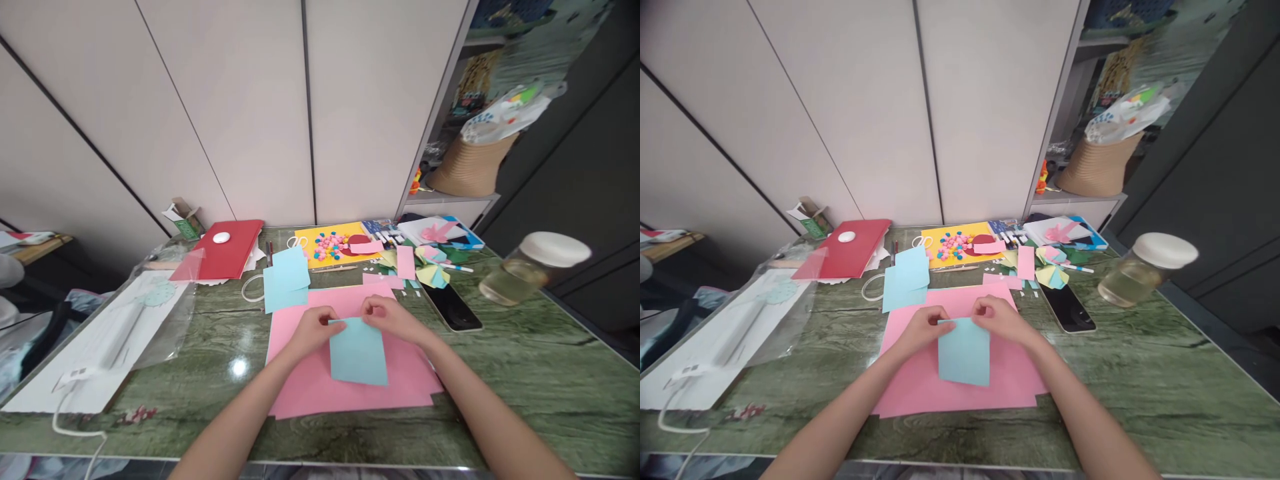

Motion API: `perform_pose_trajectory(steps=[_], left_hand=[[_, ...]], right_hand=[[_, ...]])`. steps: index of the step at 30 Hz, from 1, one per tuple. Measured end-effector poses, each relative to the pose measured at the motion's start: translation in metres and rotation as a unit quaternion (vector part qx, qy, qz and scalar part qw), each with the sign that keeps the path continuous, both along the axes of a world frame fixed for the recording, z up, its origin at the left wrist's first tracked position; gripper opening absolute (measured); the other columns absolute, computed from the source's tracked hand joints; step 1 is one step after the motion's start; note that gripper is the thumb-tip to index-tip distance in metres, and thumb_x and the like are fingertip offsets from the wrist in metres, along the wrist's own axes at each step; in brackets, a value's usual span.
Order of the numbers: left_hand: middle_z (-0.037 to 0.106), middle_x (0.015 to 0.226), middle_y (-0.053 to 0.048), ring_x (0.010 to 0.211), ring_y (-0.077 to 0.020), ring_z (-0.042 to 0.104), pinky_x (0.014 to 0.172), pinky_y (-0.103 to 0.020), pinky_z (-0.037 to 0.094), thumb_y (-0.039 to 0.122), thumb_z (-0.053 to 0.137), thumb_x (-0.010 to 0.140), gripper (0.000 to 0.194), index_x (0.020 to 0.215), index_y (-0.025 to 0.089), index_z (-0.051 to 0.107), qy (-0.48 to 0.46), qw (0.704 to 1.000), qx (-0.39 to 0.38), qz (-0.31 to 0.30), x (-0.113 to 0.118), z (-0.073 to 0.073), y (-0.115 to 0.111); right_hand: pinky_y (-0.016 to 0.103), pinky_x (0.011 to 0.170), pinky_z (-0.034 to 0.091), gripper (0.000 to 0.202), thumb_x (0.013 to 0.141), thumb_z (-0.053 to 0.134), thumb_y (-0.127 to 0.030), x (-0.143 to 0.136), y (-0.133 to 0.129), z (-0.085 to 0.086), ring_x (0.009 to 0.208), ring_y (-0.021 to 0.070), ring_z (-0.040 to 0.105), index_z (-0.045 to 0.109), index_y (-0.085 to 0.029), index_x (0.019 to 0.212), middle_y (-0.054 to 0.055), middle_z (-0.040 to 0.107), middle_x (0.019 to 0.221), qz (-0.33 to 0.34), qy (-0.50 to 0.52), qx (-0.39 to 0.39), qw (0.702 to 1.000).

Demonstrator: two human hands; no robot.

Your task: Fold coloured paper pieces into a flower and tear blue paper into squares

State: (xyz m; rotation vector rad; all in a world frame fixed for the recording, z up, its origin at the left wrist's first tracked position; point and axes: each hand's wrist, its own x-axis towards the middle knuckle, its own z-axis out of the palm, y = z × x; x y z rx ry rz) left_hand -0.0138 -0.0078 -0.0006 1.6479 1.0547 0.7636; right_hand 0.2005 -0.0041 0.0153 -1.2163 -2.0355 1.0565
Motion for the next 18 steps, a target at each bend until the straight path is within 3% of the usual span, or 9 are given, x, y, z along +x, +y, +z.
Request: perform_pose_trajectory(steps=[4,10,18], left_hand=[[0.051,0.058,0.003,0.055,-0.0089,0.039,0.052,-0.021,0.029,0.031,0.063,0.069,0.019,0.062,0.014,0.058,0.031,0.999,0.022,-0.003,0.004,0.002,-0.007],[0.054,0.059,0.003,0.056,-0.0092,0.041,0.053,-0.021,0.030,0.029,0.062,0.070,0.016,0.064,0.014,0.061,0.052,0.998,0.036,-0.006,0.007,0.005,-0.011],[0.058,0.062,0.001,0.059,-0.0110,0.047,0.056,-0.021,0.033,0.028,0.060,0.072,0.016,0.062,0.015,0.059,0.058,0.997,0.057,0.017,-0.002,0.013,-0.006]], right_hand=[[0.030,0.075,0.040,0.010,0.068,0.053,-0.016,-0.014,-0.007,-0.001,0.080,0.0172,0.053,0.060,-0.021,0.073,0.002,0.064,0.078,0.002,-0.019,0.026,0.999],[0.030,0.071,0.039,0.008,0.066,0.053,-0.015,-0.024,-0.011,-0.001,0.074,0.0168,0.052,0.059,-0.021,0.065,0.001,0.062,0.069,0.006,-0.041,0.038,0.998],[0.027,0.070,0.039,0.008,0.065,0.052,-0.014,-0.001,-0.003,0.004,0.075,0.0158,0.052,0.057,-0.020,0.064,0.001,0.060,0.071,-0.005,-0.040,0.034,0.999]])
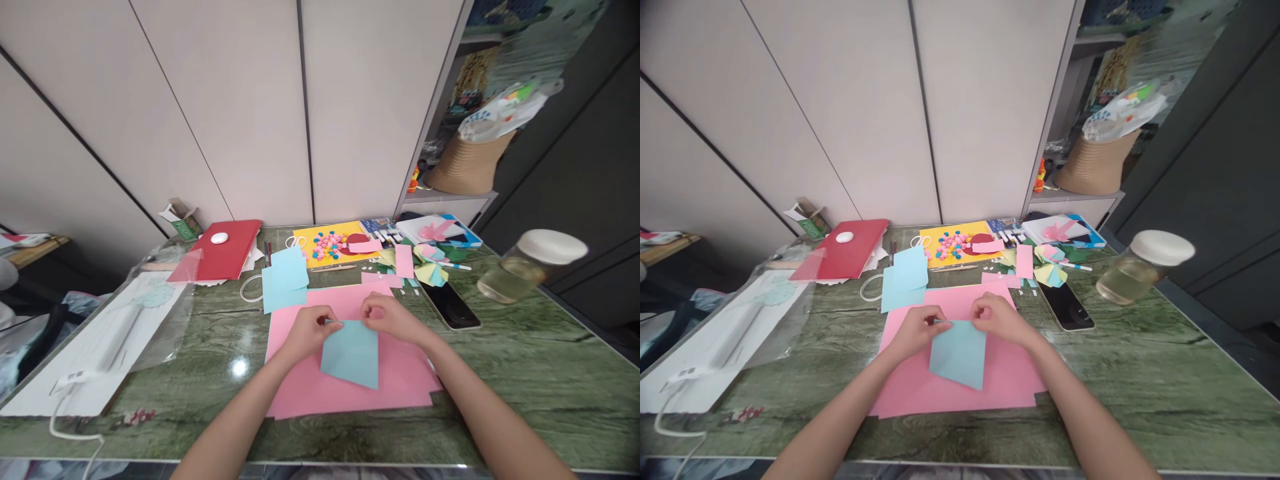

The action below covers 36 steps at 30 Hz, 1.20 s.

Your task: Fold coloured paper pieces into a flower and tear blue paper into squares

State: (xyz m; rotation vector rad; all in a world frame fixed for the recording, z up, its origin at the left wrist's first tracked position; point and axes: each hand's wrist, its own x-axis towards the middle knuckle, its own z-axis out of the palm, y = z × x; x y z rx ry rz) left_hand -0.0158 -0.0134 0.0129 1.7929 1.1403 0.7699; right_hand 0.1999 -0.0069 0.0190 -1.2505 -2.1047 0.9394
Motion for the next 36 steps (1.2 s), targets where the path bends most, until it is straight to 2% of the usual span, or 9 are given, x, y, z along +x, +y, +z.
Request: perform_pose_trajectory(steps=[5,8,11,14,17,24,30,36], left_hand=[[0.054,0.060,0.002,0.057,-0.0106,0.044,0.054,-0.021,0.032,0.032,0.060,0.071,0.020,0.062,0.015,0.056,-0.009,1.000,-0.006,0.017,-0.012,-0.004,0.010],[0.051,0.059,0.002,0.055,-0.0100,0.042,0.052,-0.021,0.030,0.034,0.061,0.071,0.022,0.061,0.015,0.054,-0.019,0.999,-0.010,0.030,-0.014,-0.008,0.016],[0.052,0.059,0.002,0.055,-0.0101,0.043,0.052,-0.021,0.031,0.034,0.062,0.070,0.022,0.061,0.015,0.054,-0.030,0.999,-0.020,0.022,-0.012,-0.011,0.016],[0.056,0.063,0.001,0.059,-0.0111,0.047,0.054,-0.021,0.034,0.034,0.062,0.070,0.021,0.063,0.014,0.057,-0.040,0.999,-0.030,0.001,-0.007,-0.011,0.013],[0.059,0.067,0.000,0.062,-0.0118,0.049,0.055,-0.021,0.036,0.034,0.061,0.071,0.020,0.067,0.014,0.059,-0.050,0.998,-0.040,-0.019,-0.004,-0.013,0.011],[0.061,0.072,-0.002,0.067,-0.0127,0.053,0.060,-0.022,0.039,0.028,0.061,0.071,0.014,0.072,0.014,0.060,-0.072,0.994,-0.063,-0.047,0.000,-0.013,0.009],[0.061,0.067,-0.001,0.063,-0.0117,0.051,0.061,-0.023,0.039,0.016,0.059,0.067,0.004,0.068,0.014,0.062,-0.071,0.994,-0.071,-0.046,0.010,-0.014,0.000],[0.058,0.061,0.000,0.058,-0.0102,0.048,0.056,-0.022,0.037,0.011,0.054,0.062,0.007,0.064,0.013,0.061,-0.073,0.992,-0.094,-0.043,0.011,-0.013,-0.001]], right_hand=[[0.029,0.069,0.038,0.006,0.065,0.052,-0.015,0.026,0.011,-0.004,0.072,0.0159,0.051,0.056,-0.019,0.062,0.000,0.058,0.069,-0.040,-0.009,-0.005,0.999],[0.029,0.067,0.037,0.007,0.068,0.051,-0.019,0.033,0.014,0.000,0.071,0.0157,0.050,0.055,-0.018,0.063,0.000,0.058,0.068,-0.061,-0.006,-0.004,0.998],[0.030,0.073,0.039,0.013,0.075,0.051,-0.028,0.026,0.009,0.006,0.079,0.0169,0.053,0.059,-0.018,0.072,0.003,0.061,0.079,-0.047,0.012,-0.003,0.999],[0.030,0.076,0.041,0.016,0.076,0.054,-0.032,0.011,0.003,0.008,0.082,0.0177,0.055,0.063,-0.018,0.077,0.004,0.064,0.083,-0.016,0.021,-0.012,1.000],[0.030,0.072,0.042,0.014,0.075,0.056,-0.030,0.000,-0.001,0.004,0.079,0.0177,0.056,0.064,-0.019,0.074,0.004,0.064,0.079,-0.009,0.016,-0.023,1.000],[0.028,0.070,0.043,0.010,0.072,0.055,-0.024,0.000,-0.001,-0.004,0.075,0.0163,0.056,0.063,-0.019,0.071,0.003,0.063,0.077,-0.008,0.000,-0.033,0.999],[0.027,0.068,0.041,0.009,0.069,0.054,-0.020,-0.018,-0.009,-0.003,0.072,0.0161,0.056,0.063,-0.020,0.066,0.001,0.064,0.070,0.026,-0.009,-0.033,0.999],[0.027,0.069,0.041,0.010,0.072,0.054,-0.023,-0.019,-0.009,0.000,0.073,0.0156,0.055,0.062,-0.020,0.067,0.001,0.063,0.071,0.040,-0.001,-0.038,0.998]])
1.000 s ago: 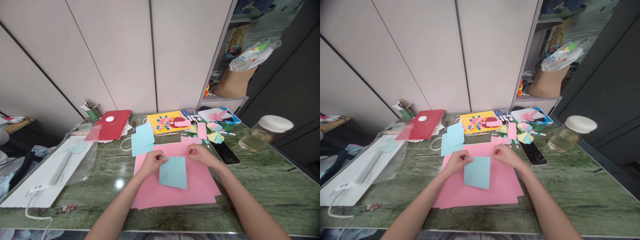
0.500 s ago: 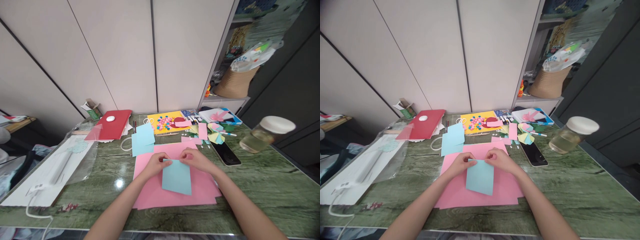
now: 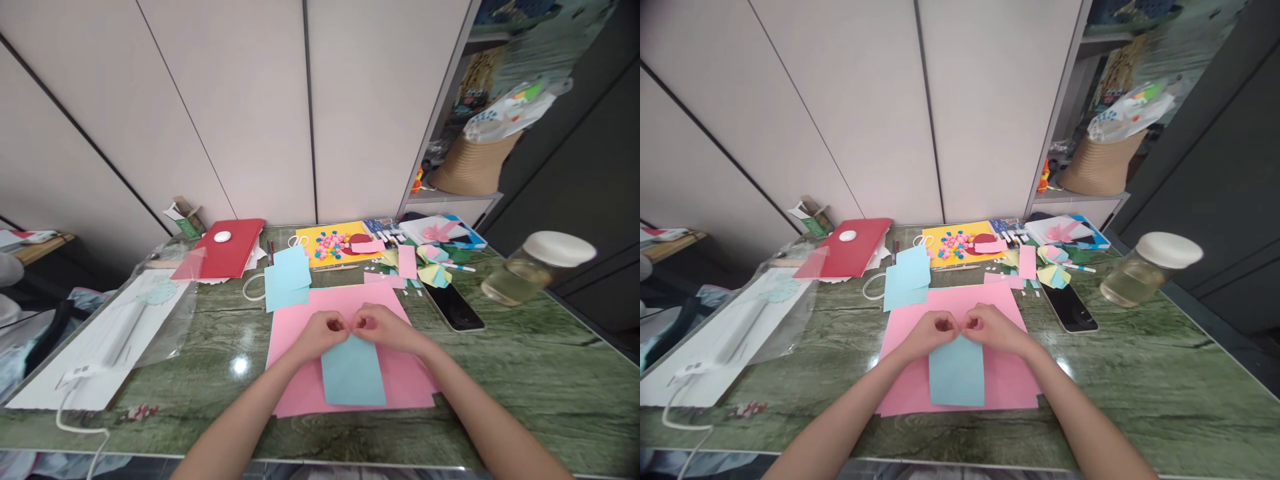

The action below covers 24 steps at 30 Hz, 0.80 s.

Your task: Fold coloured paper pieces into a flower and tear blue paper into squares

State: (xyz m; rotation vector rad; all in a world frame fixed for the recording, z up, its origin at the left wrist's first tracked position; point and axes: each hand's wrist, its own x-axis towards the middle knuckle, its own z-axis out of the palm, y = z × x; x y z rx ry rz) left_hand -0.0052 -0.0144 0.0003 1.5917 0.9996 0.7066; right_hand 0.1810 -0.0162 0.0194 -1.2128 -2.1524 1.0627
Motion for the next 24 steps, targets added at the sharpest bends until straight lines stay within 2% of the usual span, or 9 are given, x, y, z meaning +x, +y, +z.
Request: perform_pose_trajectory(steps=[8,15,18,21,24], left_hand=[[0.058,0.062,0.001,0.057,-0.0100,0.049,0.056,-0.022,0.037,0.014,0.054,0.061,0.007,0.065,0.014,0.061,-0.020,1.000,-0.017,0.004,-0.016,0.006,0.010],[0.055,0.061,0.001,0.060,-0.0107,0.051,0.062,-0.023,0.040,0.013,0.052,0.064,0.004,0.063,0.014,0.055,-0.044,0.997,-0.008,0.056,-0.032,0.005,0.027],[0.058,0.070,-0.002,0.069,-0.0127,0.055,0.068,-0.025,0.042,0.021,0.054,0.070,0.007,0.072,0.014,0.056,-0.054,0.996,-0.001,0.067,-0.028,0.007,0.025],[0.062,0.084,-0.004,0.079,-0.0151,0.057,0.071,-0.026,0.042,0.030,0.061,0.070,0.021,0.085,0.016,0.058,-0.051,0.997,0.007,0.055,-0.018,0.007,0.016],[0.062,0.077,-0.003,0.071,-0.0147,0.055,0.064,-0.024,0.041,0.034,0.066,0.067,0.023,0.077,0.015,0.060,-0.029,0.999,0.013,0.041,-0.009,0.006,0.009]], right_hand=[[0.028,0.071,0.041,0.014,0.075,0.055,-0.031,0.032,0.012,0.003,0.076,0.0160,0.054,0.061,-0.018,0.072,0.002,0.061,0.077,-0.027,0.019,-0.008,0.999],[0.028,0.067,0.038,0.021,0.077,0.053,-0.036,0.060,0.022,0.008,0.072,0.0156,0.051,0.060,-0.017,0.071,0.002,0.059,0.074,-0.075,0.036,-0.003,0.996],[0.027,0.068,0.039,0.020,0.077,0.053,-0.035,0.054,0.020,0.008,0.073,0.0157,0.053,0.060,-0.017,0.071,0.002,0.060,0.075,-0.066,0.044,-0.011,0.997],[0.027,0.069,0.041,0.017,0.075,0.054,-0.032,0.039,0.015,0.006,0.074,0.0157,0.054,0.060,-0.017,0.071,0.002,0.061,0.076,-0.043,0.049,-0.020,0.998],[0.027,0.068,0.041,0.014,0.075,0.054,-0.029,0.025,0.012,0.003,0.072,0.0153,0.054,0.059,-0.017,0.070,0.002,0.060,0.074,-0.038,0.053,-0.018,0.998]])
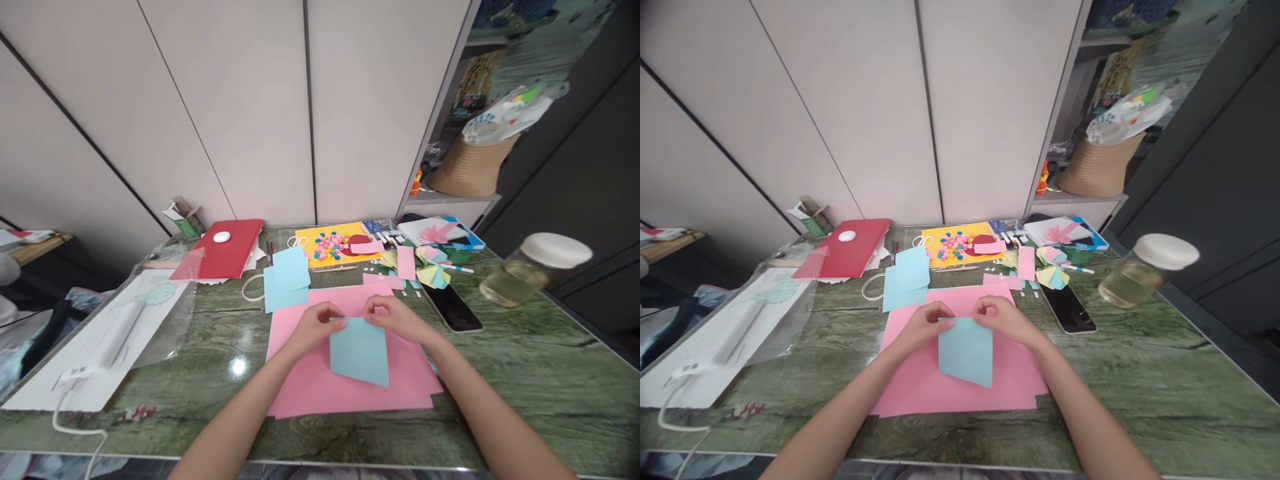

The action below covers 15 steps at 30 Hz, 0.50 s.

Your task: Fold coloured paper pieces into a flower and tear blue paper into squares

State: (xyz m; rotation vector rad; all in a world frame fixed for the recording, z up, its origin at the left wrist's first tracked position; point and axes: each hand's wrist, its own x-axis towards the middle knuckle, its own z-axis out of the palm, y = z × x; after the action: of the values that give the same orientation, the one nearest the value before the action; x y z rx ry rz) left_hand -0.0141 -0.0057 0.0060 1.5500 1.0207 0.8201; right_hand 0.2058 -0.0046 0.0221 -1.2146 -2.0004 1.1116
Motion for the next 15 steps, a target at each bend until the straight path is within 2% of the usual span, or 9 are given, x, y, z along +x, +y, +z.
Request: perform_pose_trajectory(steps=[4,11,15], left_hand=[[0.059,0.064,-0.001,0.059,-0.0119,0.048,0.055,-0.023,0.035,0.033,0.064,0.069,0.020,0.066,0.014,0.060,0.039,0.999,0.014,0.014,0.005,-0.003,-0.007],[0.056,0.060,0.002,0.056,-0.0097,0.043,0.054,-0.022,0.030,0.025,0.064,0.068,0.012,0.064,0.014,0.061,0.068,0.997,0.043,-0.001,0.008,-0.004,-0.014],[0.055,0.060,0.003,0.056,-0.0098,0.043,0.054,-0.022,0.030,0.026,0.063,0.068,0.014,0.062,0.014,0.059,0.065,0.997,0.048,0.010,0.006,-0.003,-0.011]], right_hand=[[0.029,0.072,0.041,0.008,0.073,0.052,-0.023,-0.010,-0.003,-0.004,0.076,0.0163,0.053,0.058,-0.018,0.069,0.002,0.059,0.074,-0.006,-0.003,0.016,1.000],[0.029,0.069,0.040,0.006,0.067,0.054,-0.017,-0.025,-0.007,-0.015,0.074,0.0161,0.053,0.060,-0.019,0.068,0.002,0.060,0.073,0.005,-0.016,0.014,1.000],[0.029,0.069,0.039,0.006,0.065,0.054,-0.016,-0.020,-0.004,-0.015,0.073,0.0159,0.052,0.059,-0.019,0.066,0.002,0.059,0.072,-0.002,-0.014,0.007,1.000]])
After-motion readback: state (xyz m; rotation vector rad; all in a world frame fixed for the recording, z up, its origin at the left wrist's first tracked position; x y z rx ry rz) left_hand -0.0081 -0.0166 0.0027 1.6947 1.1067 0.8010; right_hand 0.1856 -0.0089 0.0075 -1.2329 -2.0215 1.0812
